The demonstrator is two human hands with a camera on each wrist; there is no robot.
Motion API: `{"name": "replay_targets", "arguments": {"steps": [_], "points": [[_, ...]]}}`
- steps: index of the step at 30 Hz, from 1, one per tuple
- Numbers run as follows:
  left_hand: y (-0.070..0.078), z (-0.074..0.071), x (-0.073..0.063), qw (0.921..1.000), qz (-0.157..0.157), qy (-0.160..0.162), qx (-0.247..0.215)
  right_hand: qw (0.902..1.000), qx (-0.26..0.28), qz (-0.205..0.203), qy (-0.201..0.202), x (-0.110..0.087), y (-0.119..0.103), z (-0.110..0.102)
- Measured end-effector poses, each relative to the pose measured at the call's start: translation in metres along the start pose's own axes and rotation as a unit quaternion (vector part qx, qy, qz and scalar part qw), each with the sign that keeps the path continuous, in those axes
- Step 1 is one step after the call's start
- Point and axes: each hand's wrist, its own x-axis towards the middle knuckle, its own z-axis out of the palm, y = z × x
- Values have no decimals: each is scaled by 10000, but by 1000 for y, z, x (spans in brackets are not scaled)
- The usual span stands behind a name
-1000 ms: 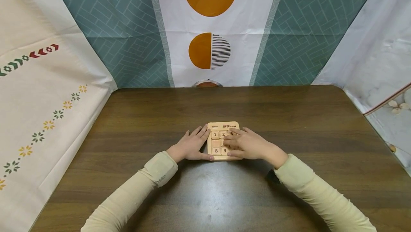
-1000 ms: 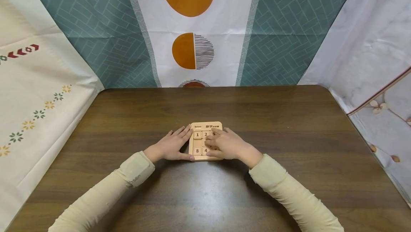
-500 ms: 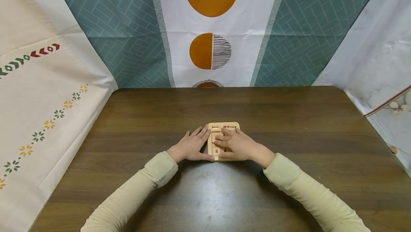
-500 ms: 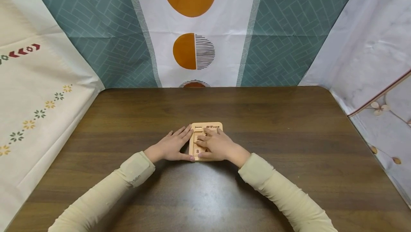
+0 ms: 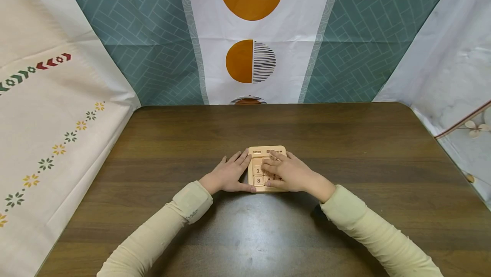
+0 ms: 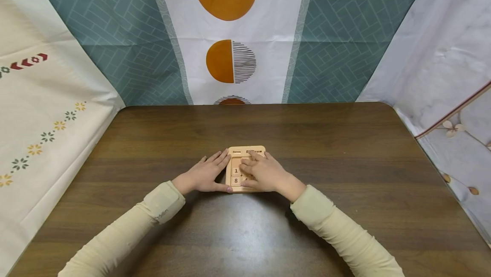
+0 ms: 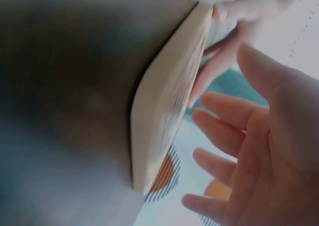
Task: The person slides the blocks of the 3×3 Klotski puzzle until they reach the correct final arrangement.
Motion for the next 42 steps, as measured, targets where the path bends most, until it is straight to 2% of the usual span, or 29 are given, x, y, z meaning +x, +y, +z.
{"name": "replay_targets", "arguments": {"steps": [6,22,34,42], "points": [[0,0,0,10000,-24,-37,11,9991,-39,420,-93,1,10,1],[1,-1,-1,10000,-5,-60,40,9992,-58,284,-280,17,-3,3],[-1,0,1,10000,-32,-28,22,9999,-63,92,-87,-8,0,-3],[-1,1,1,10000,-10,-20,-15,9997,-23,207,-137,-3,9,0]]}}
